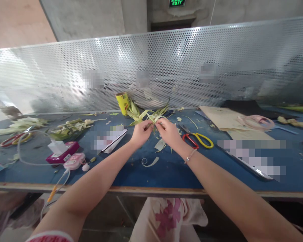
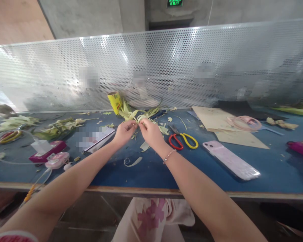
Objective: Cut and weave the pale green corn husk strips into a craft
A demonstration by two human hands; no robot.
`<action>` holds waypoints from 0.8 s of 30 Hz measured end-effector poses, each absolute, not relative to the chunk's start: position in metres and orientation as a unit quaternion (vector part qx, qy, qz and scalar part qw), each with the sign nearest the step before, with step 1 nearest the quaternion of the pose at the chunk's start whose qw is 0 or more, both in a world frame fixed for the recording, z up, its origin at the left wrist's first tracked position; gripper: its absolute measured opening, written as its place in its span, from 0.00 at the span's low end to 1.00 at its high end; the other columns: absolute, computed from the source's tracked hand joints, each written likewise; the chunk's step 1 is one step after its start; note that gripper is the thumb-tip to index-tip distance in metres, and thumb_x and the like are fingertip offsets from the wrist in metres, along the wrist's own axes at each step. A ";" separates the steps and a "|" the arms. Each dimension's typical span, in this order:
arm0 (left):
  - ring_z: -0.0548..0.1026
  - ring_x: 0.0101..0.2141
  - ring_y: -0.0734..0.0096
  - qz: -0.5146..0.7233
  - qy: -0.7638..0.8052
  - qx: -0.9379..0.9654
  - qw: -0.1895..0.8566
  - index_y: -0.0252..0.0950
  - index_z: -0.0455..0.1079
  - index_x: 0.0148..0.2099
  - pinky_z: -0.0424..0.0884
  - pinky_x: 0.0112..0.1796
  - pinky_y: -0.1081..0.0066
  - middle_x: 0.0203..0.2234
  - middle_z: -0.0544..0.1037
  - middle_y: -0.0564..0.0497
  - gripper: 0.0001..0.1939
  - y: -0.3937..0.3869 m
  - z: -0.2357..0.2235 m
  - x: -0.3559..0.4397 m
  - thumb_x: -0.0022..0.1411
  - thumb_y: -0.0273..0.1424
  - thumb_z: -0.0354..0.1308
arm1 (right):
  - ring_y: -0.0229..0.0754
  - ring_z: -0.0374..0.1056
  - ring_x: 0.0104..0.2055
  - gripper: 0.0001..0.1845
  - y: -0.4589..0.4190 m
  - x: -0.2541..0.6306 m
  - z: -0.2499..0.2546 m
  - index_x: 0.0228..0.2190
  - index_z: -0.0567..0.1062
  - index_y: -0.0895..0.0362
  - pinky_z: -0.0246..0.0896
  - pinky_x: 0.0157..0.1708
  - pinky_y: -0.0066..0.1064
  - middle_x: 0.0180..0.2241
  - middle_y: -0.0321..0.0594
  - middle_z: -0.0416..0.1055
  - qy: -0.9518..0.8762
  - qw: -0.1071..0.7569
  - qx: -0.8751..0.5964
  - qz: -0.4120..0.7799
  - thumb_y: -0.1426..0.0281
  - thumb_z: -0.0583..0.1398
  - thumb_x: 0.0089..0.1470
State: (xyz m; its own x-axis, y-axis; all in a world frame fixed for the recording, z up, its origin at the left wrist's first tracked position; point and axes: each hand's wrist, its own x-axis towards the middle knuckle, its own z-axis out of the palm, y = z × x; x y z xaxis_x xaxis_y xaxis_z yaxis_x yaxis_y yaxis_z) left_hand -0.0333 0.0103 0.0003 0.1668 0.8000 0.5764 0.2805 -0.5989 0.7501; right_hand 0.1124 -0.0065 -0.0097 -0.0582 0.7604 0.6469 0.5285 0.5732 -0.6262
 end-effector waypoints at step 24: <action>0.52 0.18 0.77 0.499 0.361 0.781 0.104 0.36 0.58 0.19 0.49 0.24 0.72 0.13 0.55 0.57 0.14 0.007 0.001 -0.034 0.56 0.26 0.51 | 0.36 0.54 0.21 0.08 -0.002 0.111 -0.011 0.25 0.65 0.54 0.46 0.24 0.30 0.19 0.31 0.58 -0.715 0.525 -0.418 0.198 0.67 0.53 0.55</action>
